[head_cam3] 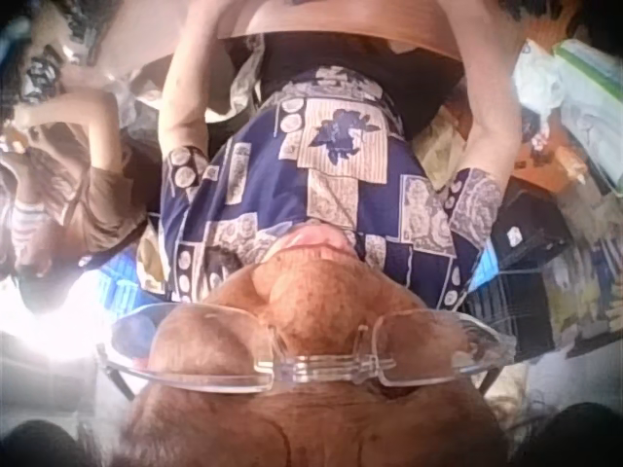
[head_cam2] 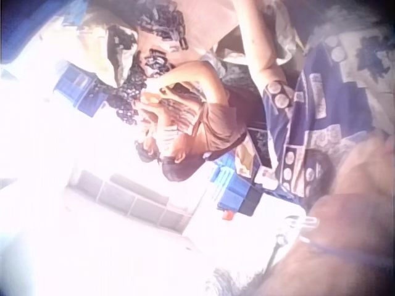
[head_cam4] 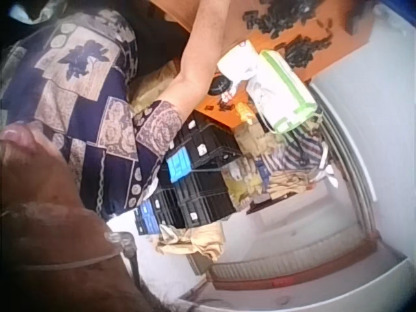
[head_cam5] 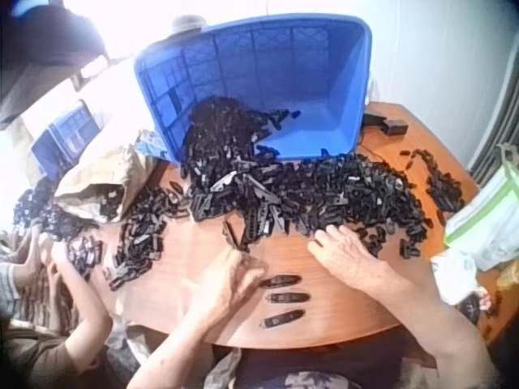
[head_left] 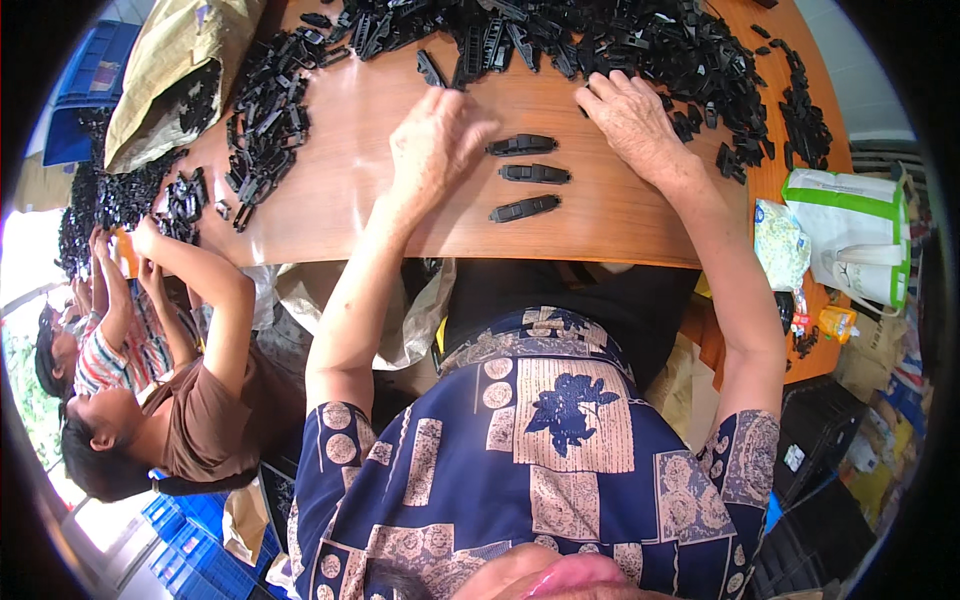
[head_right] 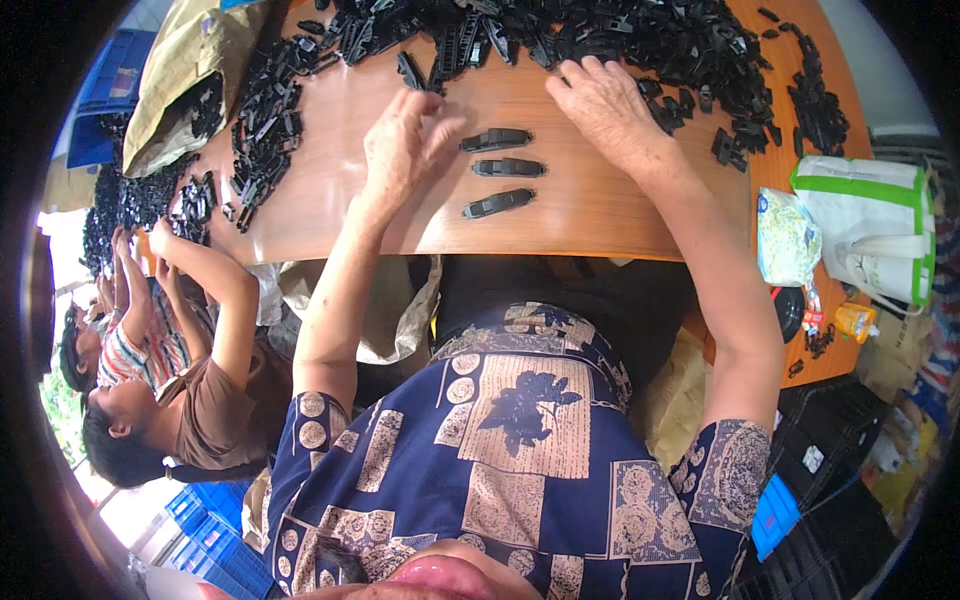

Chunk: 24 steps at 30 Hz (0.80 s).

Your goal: The person unloads plastic components from a bag onto the table using a metal bowl, then assembles the plastic parts together by hand and arranges the assembled pieces into stacks.

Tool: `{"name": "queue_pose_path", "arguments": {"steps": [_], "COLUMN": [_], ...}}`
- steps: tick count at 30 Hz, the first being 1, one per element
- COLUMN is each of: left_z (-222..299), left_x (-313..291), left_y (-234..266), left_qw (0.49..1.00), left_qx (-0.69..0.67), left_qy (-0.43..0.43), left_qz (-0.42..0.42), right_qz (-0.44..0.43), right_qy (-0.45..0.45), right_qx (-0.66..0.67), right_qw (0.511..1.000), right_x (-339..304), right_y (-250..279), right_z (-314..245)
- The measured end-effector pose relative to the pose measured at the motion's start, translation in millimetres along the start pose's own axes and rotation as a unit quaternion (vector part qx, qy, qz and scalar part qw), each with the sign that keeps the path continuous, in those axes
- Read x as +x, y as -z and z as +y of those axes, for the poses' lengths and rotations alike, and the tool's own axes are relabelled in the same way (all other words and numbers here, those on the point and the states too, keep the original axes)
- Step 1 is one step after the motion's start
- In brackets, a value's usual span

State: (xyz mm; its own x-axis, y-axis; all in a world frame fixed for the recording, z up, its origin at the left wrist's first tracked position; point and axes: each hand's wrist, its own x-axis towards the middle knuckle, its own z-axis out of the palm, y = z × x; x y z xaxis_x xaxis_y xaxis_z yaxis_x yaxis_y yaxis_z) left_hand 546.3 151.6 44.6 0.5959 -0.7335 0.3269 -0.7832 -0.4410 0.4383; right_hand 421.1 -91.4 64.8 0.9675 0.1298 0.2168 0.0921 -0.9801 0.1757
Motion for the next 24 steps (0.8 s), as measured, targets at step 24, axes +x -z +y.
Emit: {"name": "queue_pose_path", "arguments": {"steps": [24], "left_z": [-16.8], "left_x": [10.3], "left_y": [1.2], "left_qw": [0.994], "left_qx": [0.067], "left_qy": [-0.062], "left_qz": [-0.053], "right_qz": [-0.033], "right_qy": [-0.114], "right_qx": [0.353], "right_qw": [0.928], "right_x": [15.3], "right_y": [-29.9], "right_z": [-5.9]}}
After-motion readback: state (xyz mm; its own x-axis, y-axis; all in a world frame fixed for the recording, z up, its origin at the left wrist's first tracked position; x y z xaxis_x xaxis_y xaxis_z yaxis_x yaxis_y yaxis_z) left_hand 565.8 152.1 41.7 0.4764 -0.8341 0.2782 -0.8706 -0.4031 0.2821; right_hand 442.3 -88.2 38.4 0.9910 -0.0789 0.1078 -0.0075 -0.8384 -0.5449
